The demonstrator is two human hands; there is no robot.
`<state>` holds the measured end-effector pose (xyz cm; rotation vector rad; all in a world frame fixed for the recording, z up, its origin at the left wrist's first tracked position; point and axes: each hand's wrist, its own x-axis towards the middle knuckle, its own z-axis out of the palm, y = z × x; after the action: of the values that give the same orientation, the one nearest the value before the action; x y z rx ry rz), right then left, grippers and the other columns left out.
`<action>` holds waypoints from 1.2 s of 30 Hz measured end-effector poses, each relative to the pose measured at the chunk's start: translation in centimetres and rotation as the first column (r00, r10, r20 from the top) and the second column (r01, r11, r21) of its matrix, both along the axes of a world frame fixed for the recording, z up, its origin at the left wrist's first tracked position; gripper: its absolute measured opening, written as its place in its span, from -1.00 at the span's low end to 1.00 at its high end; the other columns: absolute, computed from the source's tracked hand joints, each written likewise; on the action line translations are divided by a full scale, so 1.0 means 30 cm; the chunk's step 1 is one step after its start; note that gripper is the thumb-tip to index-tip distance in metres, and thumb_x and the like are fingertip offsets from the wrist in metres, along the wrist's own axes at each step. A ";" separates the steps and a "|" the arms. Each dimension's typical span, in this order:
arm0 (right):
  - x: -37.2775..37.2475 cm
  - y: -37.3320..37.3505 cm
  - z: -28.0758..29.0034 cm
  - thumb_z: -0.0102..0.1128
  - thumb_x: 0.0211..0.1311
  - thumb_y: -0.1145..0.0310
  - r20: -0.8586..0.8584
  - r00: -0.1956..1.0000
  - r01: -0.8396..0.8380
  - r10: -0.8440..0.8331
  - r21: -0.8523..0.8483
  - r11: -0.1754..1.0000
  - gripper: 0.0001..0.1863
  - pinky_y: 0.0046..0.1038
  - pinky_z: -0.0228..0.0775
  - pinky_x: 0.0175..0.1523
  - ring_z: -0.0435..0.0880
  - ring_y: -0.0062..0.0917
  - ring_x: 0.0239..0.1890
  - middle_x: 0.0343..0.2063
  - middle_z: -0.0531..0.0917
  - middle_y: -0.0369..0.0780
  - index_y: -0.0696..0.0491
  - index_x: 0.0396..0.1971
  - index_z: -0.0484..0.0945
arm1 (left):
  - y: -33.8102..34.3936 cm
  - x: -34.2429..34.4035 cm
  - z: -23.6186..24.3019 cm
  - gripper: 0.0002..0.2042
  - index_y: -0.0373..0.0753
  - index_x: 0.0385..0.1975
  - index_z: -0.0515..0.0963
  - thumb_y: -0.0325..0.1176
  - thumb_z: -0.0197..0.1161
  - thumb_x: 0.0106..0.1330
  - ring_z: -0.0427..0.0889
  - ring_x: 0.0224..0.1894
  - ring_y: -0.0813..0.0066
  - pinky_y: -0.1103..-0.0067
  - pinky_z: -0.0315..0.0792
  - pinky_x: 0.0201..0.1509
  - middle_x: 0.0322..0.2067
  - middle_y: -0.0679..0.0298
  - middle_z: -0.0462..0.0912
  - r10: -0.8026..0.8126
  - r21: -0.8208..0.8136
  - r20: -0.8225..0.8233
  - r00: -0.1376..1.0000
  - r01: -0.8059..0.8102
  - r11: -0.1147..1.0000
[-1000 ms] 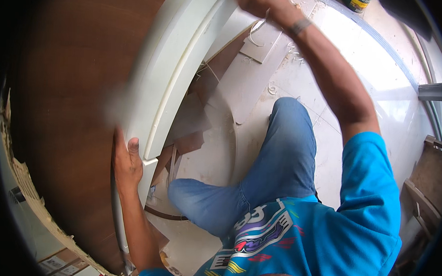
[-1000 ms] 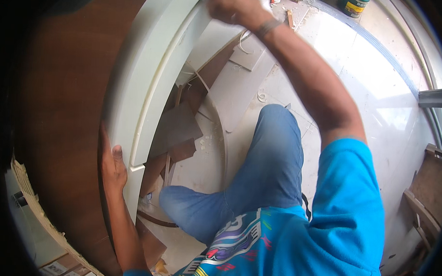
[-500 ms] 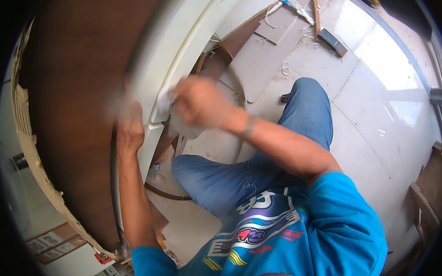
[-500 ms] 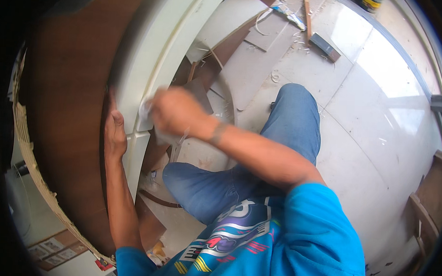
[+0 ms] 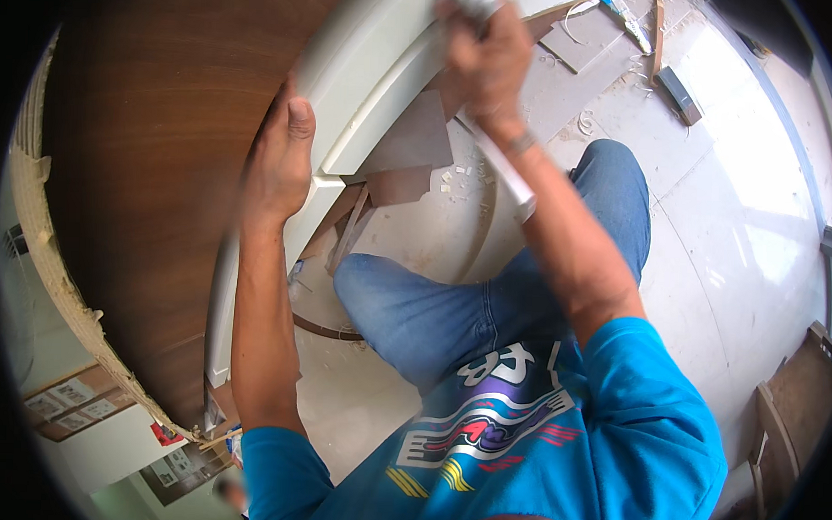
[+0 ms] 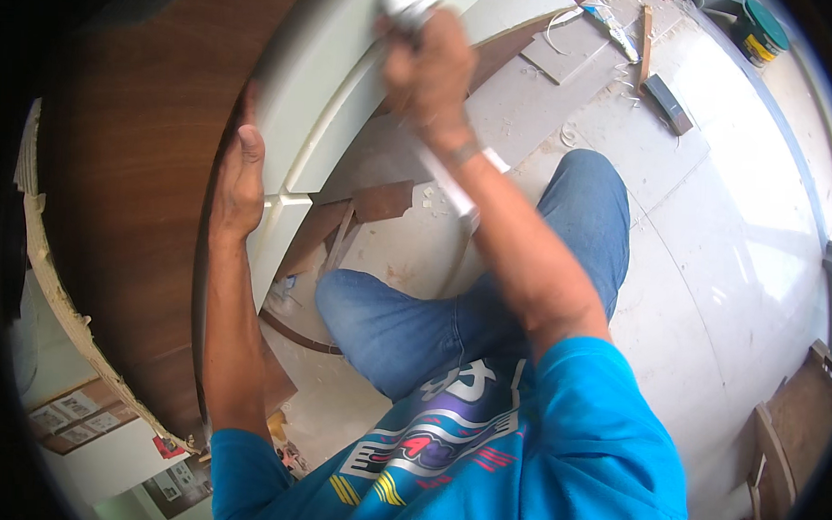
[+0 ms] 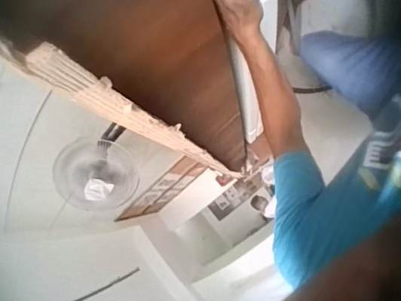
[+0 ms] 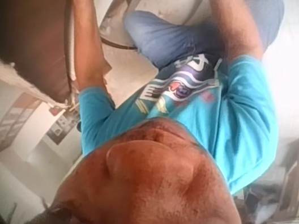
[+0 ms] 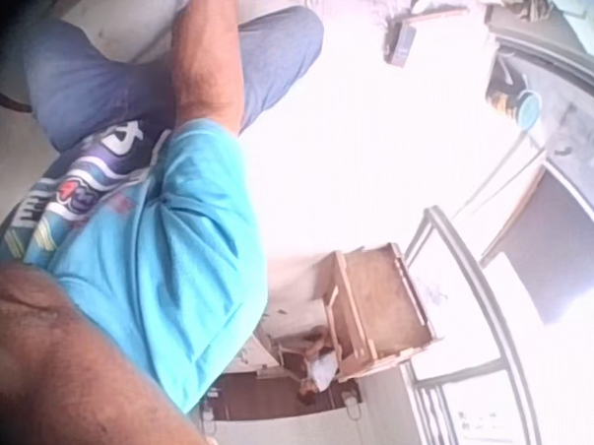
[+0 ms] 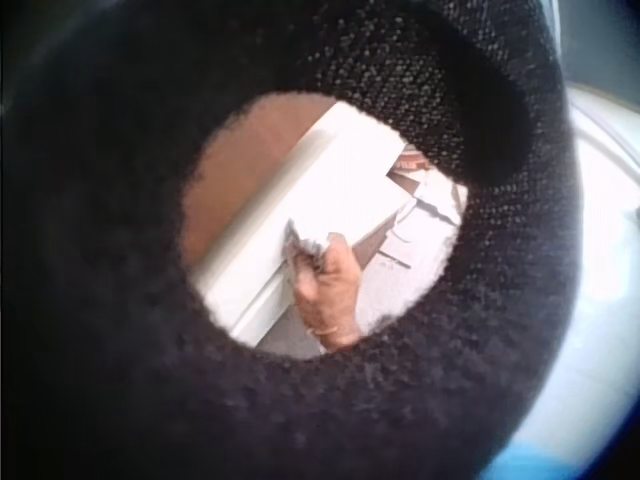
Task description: The person uses a utility knife to trim and clean the edges of a white plastic molding piece. They wipe the surface with a cloth and continue trimming along the edges to remove excess material.
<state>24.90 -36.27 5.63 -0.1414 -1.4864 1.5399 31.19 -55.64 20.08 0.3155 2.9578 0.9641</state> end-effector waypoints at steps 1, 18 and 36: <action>0.045 -0.074 -0.002 0.44 0.19 0.47 -0.082 0.997 0.001 0.000 0.018 1.000 -0.86 -0.41 0.47 -0.30 0.61 -0.46 -0.46 -0.42 0.68 -0.21 0.04 -0.25 0.72 | 0.002 -0.002 -0.004 -0.02 -0.48 0.57 0.04 0.42 -0.39 0.56 0.06 0.62 0.08 0.34 -0.11 0.66 0.57 -0.11 0.10 -0.003 0.009 0.003 1.000 0.003 1.000; 0.094 -0.046 0.009 0.32 0.43 0.42 0.050 0.896 -0.423 0.442 -0.211 0.881 -0.82 -0.45 0.54 -0.09 0.71 -0.59 -0.21 -0.23 0.81 -0.18 0.12 -0.05 0.71 | 0.034 0.041 0.007 -0.02 -0.50 0.56 0.04 0.41 -0.38 0.57 0.10 0.60 0.16 0.39 -0.07 0.64 0.55 -0.07 0.15 0.008 0.081 -0.009 1.000 -0.008 0.997; 0.453 -0.441 -0.085 0.30 0.09 0.62 0.066 0.753 -0.649 0.655 -0.086 0.756 -0.60 -0.18 0.56 -0.17 0.65 -0.07 -0.26 -0.30 0.59 -0.08 0.07 -0.05 0.47 | -0.033 -0.013 -0.030 -0.06 -0.56 0.51 0.13 -0.26 0.53 0.22 0.61 0.21 0.25 0.44 0.48 0.30 0.26 -0.10 0.55 -0.173 -0.281 -0.059 0.983 0.149 0.948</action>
<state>38.49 -49.51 3.08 0.3223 -1.6613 2.1586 30.80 -56.63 19.17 0.5895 3.0264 0.5239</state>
